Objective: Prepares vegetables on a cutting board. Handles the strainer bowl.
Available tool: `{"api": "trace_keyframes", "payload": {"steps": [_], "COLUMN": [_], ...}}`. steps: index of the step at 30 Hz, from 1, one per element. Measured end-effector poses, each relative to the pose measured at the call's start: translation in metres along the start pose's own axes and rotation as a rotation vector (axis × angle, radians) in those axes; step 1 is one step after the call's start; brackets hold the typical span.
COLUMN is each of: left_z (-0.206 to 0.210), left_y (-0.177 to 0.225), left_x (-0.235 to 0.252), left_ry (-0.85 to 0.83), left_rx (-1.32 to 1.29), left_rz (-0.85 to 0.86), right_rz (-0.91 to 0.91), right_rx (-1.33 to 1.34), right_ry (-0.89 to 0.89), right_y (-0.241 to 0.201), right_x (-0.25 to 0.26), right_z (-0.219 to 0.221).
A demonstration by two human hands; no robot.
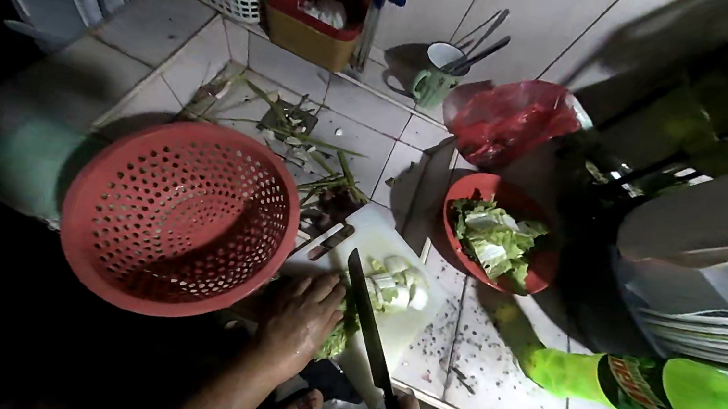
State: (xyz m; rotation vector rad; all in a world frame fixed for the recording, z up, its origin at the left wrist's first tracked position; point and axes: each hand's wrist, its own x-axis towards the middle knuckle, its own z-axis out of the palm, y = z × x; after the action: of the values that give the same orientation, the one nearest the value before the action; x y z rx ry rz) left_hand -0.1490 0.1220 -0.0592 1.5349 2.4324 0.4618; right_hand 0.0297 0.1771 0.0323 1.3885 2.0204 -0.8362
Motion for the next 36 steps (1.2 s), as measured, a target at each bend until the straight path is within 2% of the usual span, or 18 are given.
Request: {"api": "trace_keyframes", "payload": {"steps": [4, 8, 12, 14, 16, 19, 24, 30, 36], "left_z": [0.003, -0.002, -0.028, -0.04, -0.044, -0.044, -0.028, -0.012, -0.013], "left_y": [-0.001, -0.001, 0.005, 0.013, 0.021, 0.036, 0.054, 0.052, 0.063], "left_x": [0.0, 0.003, 0.009, 0.014, 0.025, 0.054, 0.099, 0.111, 0.116], "left_ry": [0.037, -0.04, -0.245, -0.254, -0.222, -0.287, -0.502, -0.44, -0.532], "left_rx": [0.019, -0.011, -0.026, -0.017, -0.079, -0.143, 0.038, 0.049, 0.122], "left_rz": [0.024, -0.025, -0.104, -0.101, -0.039, 0.113, 0.246, 0.333, 0.319], "right_rz": [0.027, -0.003, -0.197, -0.336, -0.418, -0.427, -0.405, -0.444, -0.492], "right_rx": [-0.025, 0.03, 0.25, 0.374, 0.5, 0.676, 0.833, 0.861, 0.922], "right_ry": [-0.033, -0.04, 0.057, 0.208, 0.399, 0.505, 0.565, 0.596, 0.619], "right_y": [-0.023, -0.016, 0.014, 0.03, 0.043, 0.068, 0.121, 0.129, 0.135], "right_x": [0.029, 0.04, 0.04, 0.031, 0.031, 0.055, 0.11, 0.121, 0.123], "right_z": [-0.004, -0.005, 0.005, 0.012, 0.016, 0.006, -0.014, -0.006, -0.001]}}
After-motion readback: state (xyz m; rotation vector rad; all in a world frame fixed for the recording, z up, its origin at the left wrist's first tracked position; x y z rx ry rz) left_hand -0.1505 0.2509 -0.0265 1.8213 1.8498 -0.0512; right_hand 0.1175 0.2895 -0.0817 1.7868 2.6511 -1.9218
